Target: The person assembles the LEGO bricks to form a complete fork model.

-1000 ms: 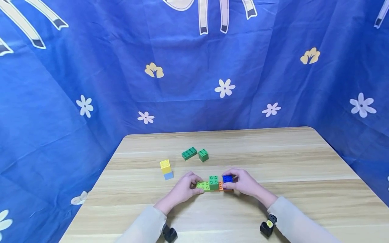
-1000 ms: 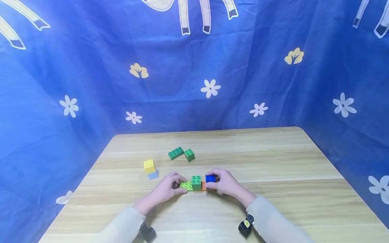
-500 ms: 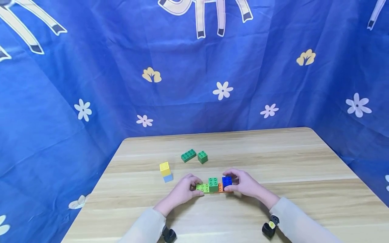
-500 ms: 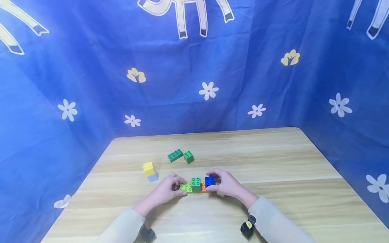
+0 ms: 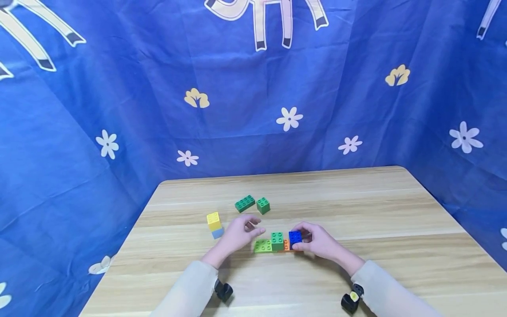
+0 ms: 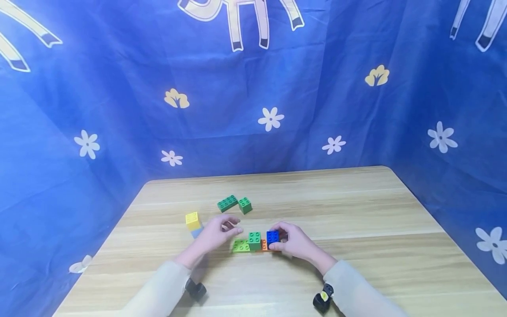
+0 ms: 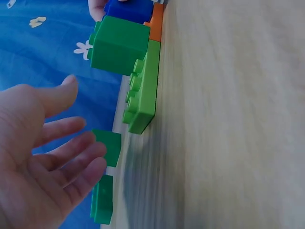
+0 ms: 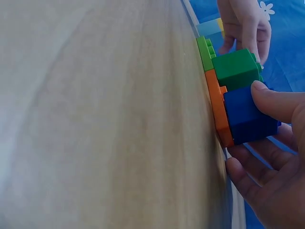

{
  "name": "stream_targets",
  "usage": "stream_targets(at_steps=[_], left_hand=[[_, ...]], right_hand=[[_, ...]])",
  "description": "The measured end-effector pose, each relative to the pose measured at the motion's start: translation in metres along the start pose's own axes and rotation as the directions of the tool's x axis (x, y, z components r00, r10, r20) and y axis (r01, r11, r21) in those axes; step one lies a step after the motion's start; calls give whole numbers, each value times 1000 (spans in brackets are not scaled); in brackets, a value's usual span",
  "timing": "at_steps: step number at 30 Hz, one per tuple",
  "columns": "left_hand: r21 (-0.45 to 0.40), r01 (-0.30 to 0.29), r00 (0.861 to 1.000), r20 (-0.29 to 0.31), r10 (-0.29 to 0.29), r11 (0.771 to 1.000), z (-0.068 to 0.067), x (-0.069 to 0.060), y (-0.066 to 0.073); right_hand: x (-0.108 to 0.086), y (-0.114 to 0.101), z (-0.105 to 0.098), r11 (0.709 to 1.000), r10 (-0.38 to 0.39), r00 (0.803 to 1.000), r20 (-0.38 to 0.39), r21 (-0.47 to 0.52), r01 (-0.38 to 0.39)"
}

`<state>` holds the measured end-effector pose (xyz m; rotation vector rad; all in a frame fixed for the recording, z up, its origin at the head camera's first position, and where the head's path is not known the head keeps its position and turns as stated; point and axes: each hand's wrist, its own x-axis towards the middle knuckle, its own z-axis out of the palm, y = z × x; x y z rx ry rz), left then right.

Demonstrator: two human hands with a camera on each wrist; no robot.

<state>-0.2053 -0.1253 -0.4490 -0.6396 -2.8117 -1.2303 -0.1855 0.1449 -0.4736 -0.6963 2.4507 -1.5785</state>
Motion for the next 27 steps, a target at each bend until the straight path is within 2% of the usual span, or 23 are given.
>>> stream_targets(at_steps=[6,12,19,27], left_hand=[[-60,33,996,-80,-37,998,4,12,4],[-93,42,984,-169,-57,995,7,26,7],[-132,89,970,-214,-116,987,14,43,2],[-165,134,949,-263,-175,977,20,56,-6]], right_hand=[[0,1,2,1000,-5,1000,5,-2,5],[-1,-1,1,1000,-5,1000,-5,-1,5],[-1,-1,-1,1000,-11,1000,-4,-4,11],[-2,-1,-2,999,-18,1000,17,29,17]])
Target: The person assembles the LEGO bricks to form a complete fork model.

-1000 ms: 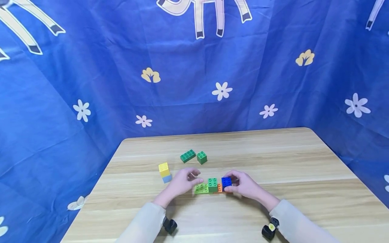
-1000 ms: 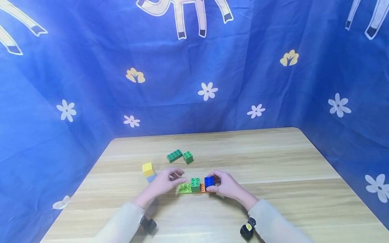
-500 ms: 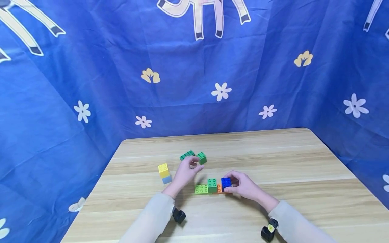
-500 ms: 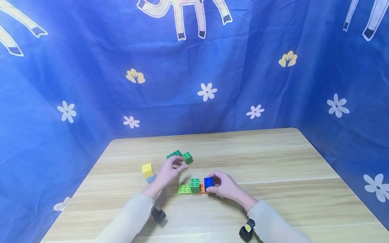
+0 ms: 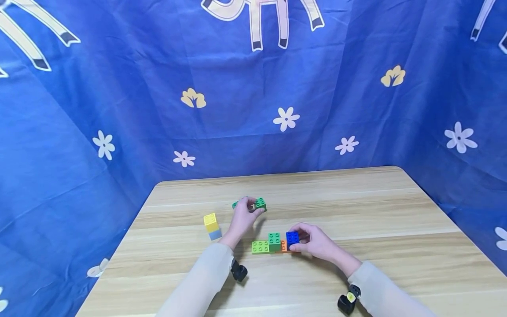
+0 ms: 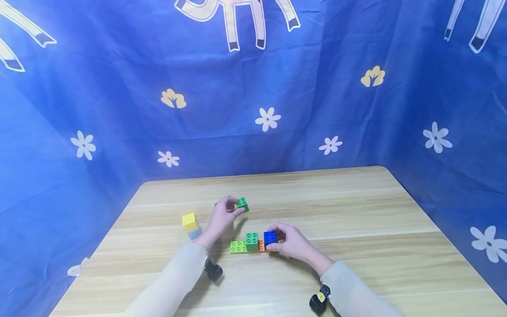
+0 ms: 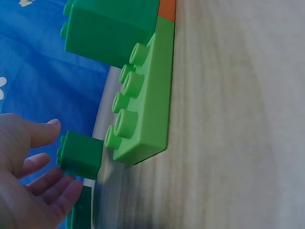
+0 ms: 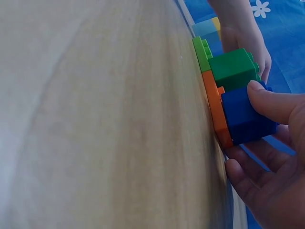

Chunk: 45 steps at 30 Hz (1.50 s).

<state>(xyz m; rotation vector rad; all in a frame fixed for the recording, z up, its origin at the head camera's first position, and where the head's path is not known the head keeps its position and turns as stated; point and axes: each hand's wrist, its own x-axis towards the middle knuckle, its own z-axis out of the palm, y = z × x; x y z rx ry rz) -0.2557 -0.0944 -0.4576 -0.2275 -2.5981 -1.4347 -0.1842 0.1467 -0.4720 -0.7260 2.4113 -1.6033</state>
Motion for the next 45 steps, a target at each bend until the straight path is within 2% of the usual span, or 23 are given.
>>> stream_targets(at_steps=[4,9,12,14,21,31,40,45], left_hand=[[9,28,1000,-12,-28,1000,3,5,-1],[10,64,998,4,-64,998,5,11,-3],[12,66,998,20,-67,998,7,14,-4],[25,63,998,28,-64,998,8,15,-3],[65,63,998,7,-64,996,11,19,-4],[10,109,993,39,-109,994,11,23,-6],[12,81,997,11,-81,997,7,20,-7],[2,63,998,20,-63,998,4,15,-8]], right_hand=[[0,1,0,1000,6,1000,-1,2,-6],[0,0,2,1000,17,1000,-1,5,-17],[-4,-15,2,1000,13,1000,-1,7,-13],[-4,-15,3,1000,12,1000,-2,11,-12],[0,3,5,1000,17,1000,-11,-6,-18],[0,2,3,1000,15,1000,-21,-19,-16],[-1,2,2,1000,5,1000,-24,-3,-5],[-1,3,3,1000,26,999,-26,-13,-27]])
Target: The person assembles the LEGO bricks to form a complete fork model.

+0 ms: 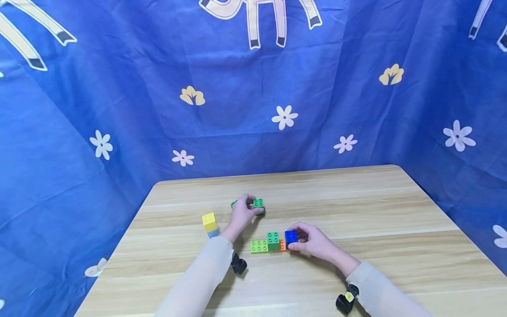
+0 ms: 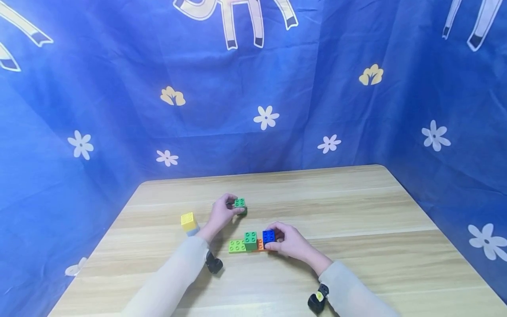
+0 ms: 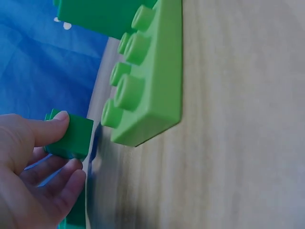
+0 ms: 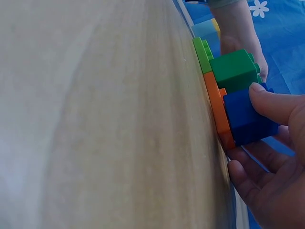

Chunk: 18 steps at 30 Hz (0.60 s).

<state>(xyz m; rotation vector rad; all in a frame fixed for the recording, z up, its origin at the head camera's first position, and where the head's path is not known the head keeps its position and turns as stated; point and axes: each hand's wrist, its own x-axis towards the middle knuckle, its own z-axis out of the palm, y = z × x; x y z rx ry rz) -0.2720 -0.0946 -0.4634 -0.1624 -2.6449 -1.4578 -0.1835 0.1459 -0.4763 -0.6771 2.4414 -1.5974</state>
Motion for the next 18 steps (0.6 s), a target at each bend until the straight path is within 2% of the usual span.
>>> stream_targets(at_steps=[10,18], left_hand=[[-33,-25,998,65,27,999,-11,-18,1],[-49,-27,994,104,32,998,-23,-33,8]], right_hand=[[0,1,1,1000,17,1000,-1,14,-17],[0,3,0,999,14,1000,3,42,-14]])
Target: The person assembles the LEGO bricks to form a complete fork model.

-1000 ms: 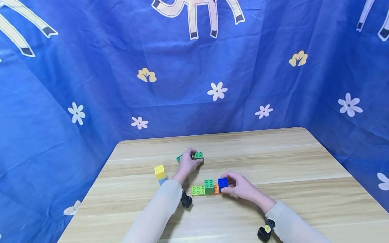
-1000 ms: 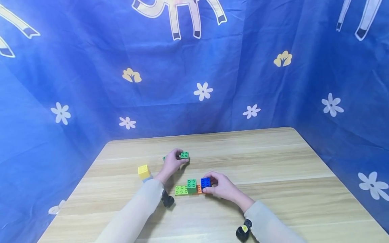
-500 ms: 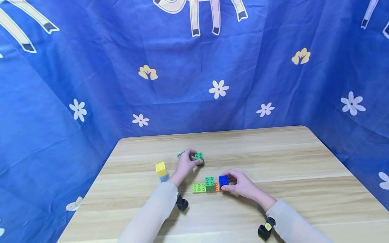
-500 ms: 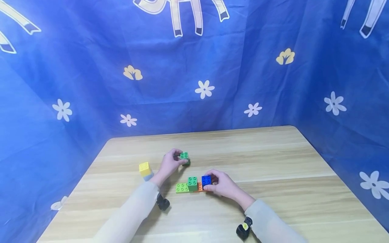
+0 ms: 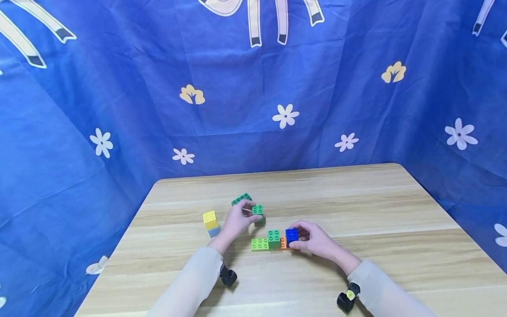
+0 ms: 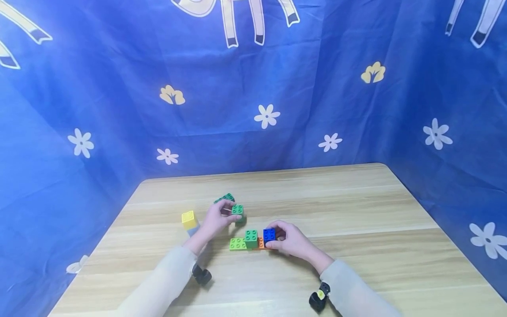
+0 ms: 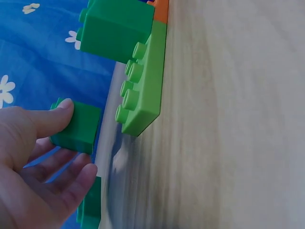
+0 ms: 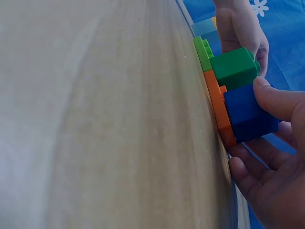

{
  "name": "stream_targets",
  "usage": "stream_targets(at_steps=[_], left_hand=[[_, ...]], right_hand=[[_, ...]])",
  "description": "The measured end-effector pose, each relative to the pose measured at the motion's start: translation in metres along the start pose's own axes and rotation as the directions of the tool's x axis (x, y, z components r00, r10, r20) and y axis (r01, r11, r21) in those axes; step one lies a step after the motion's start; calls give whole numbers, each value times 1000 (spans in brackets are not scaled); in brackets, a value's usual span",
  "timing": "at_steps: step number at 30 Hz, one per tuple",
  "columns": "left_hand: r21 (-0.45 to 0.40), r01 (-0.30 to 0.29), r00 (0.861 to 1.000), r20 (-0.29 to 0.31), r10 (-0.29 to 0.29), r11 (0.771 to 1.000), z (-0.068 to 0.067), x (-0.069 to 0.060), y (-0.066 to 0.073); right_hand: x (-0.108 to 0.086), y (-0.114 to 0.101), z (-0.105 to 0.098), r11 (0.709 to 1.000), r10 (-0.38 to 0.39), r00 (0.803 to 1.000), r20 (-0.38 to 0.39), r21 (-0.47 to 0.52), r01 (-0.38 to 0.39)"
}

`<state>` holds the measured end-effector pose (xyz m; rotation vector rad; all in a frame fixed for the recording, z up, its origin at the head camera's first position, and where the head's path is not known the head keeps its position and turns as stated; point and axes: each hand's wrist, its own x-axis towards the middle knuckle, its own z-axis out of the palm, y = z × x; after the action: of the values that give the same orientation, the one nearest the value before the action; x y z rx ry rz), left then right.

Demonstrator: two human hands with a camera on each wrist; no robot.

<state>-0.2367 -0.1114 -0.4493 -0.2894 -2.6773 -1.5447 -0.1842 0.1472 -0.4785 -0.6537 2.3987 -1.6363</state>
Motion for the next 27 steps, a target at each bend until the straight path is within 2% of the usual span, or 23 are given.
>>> stream_targets(at_steps=[5,12,19,27], left_hand=[[0,-5,1000,21,5,1000,-5,-10,2],[6,-31,999,27,31,999,-8,-18,-3],[-1,-66,997,30,66,998,-11,-32,-7],[-3,-109,993,49,109,994,-13,-44,-10]], right_hand=[[-1,-3,-1,1000,-18,1000,-4,0,18],[-1,-3,0,1000,-19,1000,-8,13,19],[-11,-36,0,1000,-9,1000,-1,-4,9],[-11,-37,-1,1000,-17,1000,-5,-15,17]])
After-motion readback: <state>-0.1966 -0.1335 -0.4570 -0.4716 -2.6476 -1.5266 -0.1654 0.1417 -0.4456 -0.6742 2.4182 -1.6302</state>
